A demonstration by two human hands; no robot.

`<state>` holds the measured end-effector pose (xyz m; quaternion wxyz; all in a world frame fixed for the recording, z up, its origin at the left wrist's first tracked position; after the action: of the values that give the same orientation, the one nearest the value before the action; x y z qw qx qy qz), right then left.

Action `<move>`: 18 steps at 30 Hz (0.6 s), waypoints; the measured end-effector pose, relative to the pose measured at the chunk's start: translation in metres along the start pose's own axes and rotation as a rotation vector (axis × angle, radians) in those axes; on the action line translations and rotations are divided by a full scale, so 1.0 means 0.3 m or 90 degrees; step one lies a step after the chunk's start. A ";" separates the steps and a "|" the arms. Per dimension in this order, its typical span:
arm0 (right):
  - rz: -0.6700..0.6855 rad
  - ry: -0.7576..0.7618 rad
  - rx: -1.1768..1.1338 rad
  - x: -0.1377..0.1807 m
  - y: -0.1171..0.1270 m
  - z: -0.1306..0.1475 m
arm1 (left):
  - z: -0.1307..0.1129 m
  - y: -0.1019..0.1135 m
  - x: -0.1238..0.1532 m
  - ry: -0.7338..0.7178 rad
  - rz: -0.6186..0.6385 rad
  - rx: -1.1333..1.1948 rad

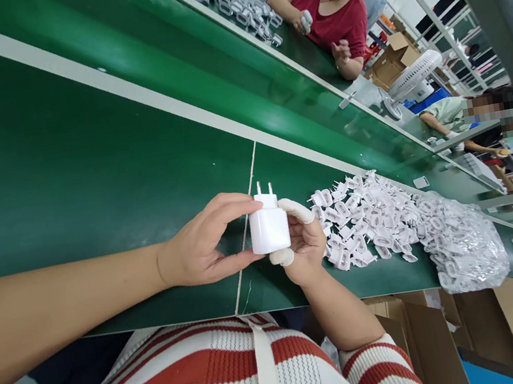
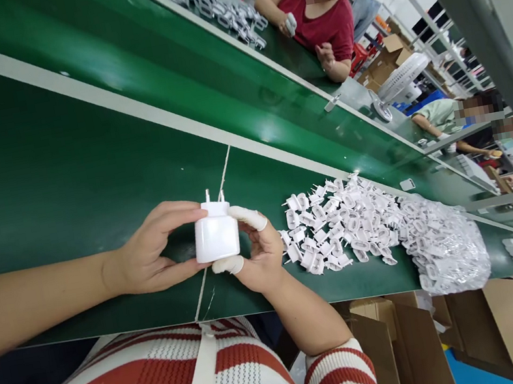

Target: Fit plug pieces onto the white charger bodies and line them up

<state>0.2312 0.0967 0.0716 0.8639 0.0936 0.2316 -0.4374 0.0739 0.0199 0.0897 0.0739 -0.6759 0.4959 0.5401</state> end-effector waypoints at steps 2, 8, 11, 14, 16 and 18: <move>0.018 -0.123 -0.078 0.004 -0.017 -0.042 | 0.007 0.006 -0.005 0.018 -0.014 -0.065; 0.048 -0.443 -0.231 0.048 -0.088 -0.145 | 0.014 0.025 -0.004 0.043 -0.080 -0.279; 0.035 -0.543 -0.303 0.063 -0.120 -0.154 | 0.003 0.020 -0.006 0.038 -0.065 -0.312; 0.046 -0.594 -0.324 0.061 -0.143 -0.138 | -0.006 0.015 -0.011 0.034 -0.047 -0.294; 0.051 -0.609 -0.313 0.055 -0.147 -0.129 | 0.004 0.010 -0.013 0.057 -0.032 -0.280; 0.047 -0.604 -0.309 0.049 -0.143 -0.123 | 0.021 0.001 -0.012 0.086 -0.012 -0.266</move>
<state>0.1926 0.0739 0.0338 0.8852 -0.3092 -0.0934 -0.3347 0.0698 0.0260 0.0901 -0.0959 -0.7158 0.3710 0.5838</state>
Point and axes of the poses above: each hand's wrist, its own x-axis away from the middle knuckle, its own y-axis out of the back of the hand, z = x × y, the point moved 8 cm from there along -x, towards the middle knuckle, and after that the axes turned 13 degrees about -x, right-handed, at the moved point
